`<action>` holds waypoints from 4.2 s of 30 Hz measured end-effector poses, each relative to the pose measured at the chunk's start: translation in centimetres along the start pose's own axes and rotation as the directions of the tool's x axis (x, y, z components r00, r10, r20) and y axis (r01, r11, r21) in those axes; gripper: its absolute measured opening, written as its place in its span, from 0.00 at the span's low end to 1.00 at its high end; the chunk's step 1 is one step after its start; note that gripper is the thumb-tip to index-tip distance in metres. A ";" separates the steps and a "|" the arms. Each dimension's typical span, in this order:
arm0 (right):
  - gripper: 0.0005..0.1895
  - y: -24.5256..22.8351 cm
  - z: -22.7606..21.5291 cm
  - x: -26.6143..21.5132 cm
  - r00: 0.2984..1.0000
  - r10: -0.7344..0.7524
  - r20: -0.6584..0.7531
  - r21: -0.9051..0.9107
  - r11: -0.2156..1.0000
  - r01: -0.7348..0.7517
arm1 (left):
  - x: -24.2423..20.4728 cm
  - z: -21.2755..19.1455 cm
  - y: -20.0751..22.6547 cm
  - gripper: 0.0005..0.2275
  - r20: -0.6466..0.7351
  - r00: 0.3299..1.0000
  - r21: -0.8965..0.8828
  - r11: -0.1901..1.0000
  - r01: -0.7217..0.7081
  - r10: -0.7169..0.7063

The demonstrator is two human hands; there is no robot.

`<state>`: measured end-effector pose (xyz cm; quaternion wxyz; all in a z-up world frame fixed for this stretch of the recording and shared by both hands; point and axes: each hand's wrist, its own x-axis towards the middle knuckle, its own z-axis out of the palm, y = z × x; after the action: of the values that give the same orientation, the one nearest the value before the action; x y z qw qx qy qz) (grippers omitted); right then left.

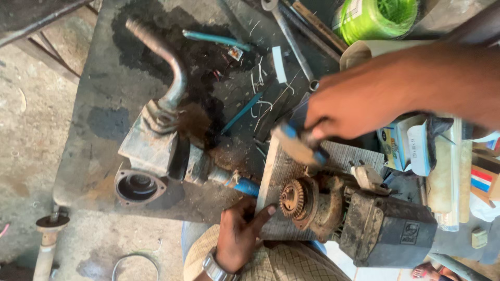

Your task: The person disassembles a small motor or gearbox, removes a gear, and then uses a wrench to tighten a fitting on a pipe connected to a larger metal component. The person also handles a rolled sheet of material.

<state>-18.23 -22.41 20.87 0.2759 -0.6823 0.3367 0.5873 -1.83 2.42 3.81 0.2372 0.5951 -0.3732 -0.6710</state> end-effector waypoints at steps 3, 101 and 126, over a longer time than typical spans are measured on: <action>0.15 1.3 -0.1 -0.6 0.987 0.144 -0.076 0.148 0.980 -0.132 | 0.1 0.0 -0.2 0.13 0.023 1.000 -0.026 1.000 0.006 -0.005; 0.08 -6.1 42.2 9.4 -0.291 0.811 -0.508 0.433 0.532 0.727 | 6.6 -3.4 6.0 0.30 -0.062 0.944 0.691 0.697 -0.194 0.323; 0.06 -5.5 45.9 14.6 0.172 0.863 -0.475 0.870 0.432 0.236 | -6.9 12.5 14.6 0.21 0.508 0.299 0.649 -0.131 -0.749 0.808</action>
<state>-40.97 14.41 -0.87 0.1353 -0.5449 0.8171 -0.1312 -14.60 1.53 19.67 0.2881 0.3026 -0.9019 -0.1096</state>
